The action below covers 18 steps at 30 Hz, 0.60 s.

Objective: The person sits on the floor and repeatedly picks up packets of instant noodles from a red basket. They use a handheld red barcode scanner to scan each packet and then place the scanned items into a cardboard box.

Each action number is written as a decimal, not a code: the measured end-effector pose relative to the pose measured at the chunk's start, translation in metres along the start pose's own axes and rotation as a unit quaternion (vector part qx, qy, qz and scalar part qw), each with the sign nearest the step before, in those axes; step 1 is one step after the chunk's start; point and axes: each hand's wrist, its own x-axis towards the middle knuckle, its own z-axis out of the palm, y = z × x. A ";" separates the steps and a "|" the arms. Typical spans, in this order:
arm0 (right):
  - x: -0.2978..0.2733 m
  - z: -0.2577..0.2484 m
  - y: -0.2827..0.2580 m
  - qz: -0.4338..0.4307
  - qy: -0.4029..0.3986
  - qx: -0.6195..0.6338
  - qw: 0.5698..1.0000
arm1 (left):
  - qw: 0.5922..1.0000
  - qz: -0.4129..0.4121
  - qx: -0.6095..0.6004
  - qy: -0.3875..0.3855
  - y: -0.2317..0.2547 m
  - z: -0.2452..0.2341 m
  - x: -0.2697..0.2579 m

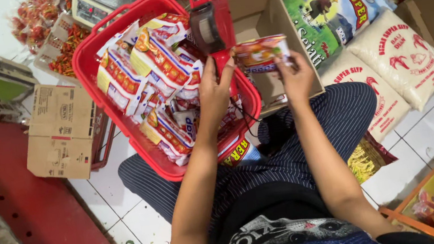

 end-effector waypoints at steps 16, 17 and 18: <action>-0.038 -0.016 -0.129 0.038 -0.022 0.277 0.960 | 0.986 -0.026 -0.154 -0.053 -0.040 -0.022 -0.002; -0.041 -0.011 -0.128 0.025 -0.040 0.240 0.970 | 0.991 -0.021 -0.126 -0.045 -0.052 -0.022 0.001; -0.044 -0.005 -0.128 0.011 -0.059 0.202 0.977 | 0.994 -0.016 -0.097 -0.037 -0.062 -0.020 0.006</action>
